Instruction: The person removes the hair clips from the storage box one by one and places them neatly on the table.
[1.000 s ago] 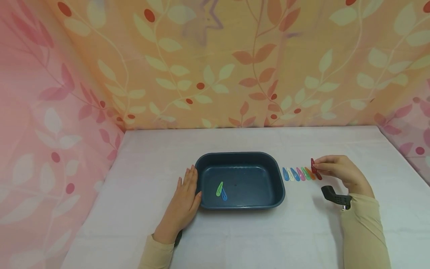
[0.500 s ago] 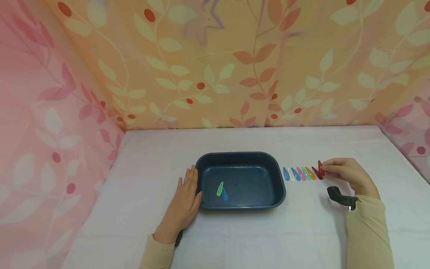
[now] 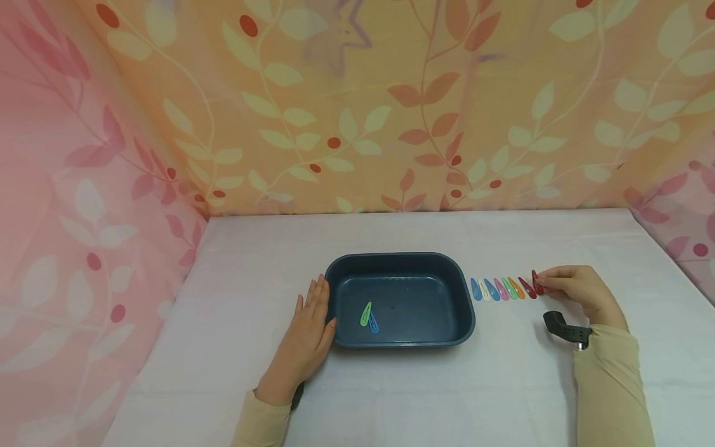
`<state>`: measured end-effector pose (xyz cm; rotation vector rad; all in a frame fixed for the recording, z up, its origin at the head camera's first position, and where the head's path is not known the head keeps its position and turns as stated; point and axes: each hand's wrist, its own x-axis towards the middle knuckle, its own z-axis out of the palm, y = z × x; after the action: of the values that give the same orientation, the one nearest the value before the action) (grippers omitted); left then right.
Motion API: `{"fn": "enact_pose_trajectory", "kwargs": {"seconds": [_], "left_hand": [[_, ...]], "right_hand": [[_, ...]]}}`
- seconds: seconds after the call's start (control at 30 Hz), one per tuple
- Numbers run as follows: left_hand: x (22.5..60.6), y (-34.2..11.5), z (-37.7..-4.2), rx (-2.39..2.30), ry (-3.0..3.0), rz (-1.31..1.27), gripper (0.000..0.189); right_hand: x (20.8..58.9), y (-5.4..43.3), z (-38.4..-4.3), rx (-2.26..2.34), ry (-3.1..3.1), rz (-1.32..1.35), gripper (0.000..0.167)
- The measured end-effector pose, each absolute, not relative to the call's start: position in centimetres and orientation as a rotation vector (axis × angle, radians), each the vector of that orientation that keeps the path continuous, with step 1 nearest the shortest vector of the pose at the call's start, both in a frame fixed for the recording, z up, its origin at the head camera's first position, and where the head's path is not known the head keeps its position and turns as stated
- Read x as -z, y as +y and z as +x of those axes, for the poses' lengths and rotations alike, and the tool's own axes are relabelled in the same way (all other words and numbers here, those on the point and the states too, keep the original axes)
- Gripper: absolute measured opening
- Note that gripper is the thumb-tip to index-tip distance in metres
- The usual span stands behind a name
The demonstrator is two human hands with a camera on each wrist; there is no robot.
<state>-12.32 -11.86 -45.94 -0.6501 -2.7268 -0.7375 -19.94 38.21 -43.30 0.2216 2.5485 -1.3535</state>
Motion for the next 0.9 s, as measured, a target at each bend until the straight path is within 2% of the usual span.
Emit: {"fn": "enact_pose_trajectory", "kwargs": {"seconds": [0.13, 0.5, 0.9], "left_hand": [[45.91, -11.88, -12.28, 0.750, -2.722, -0.650, 0.064], [45.82, -11.82, -12.29, 0.752, -2.724, -0.652, 0.064], [45.91, -11.85, -12.29, 0.756, -2.720, -0.651, 0.064]], "right_hand": [[43.45, 38.01, -20.07, 1.279, 2.588, 0.245, 0.044], [43.76, 37.62, -20.37, 1.083, 2.703, 0.277, 0.038], [43.74, 37.46, -20.43, 0.993, 2.723, 0.222, 0.038]]}}
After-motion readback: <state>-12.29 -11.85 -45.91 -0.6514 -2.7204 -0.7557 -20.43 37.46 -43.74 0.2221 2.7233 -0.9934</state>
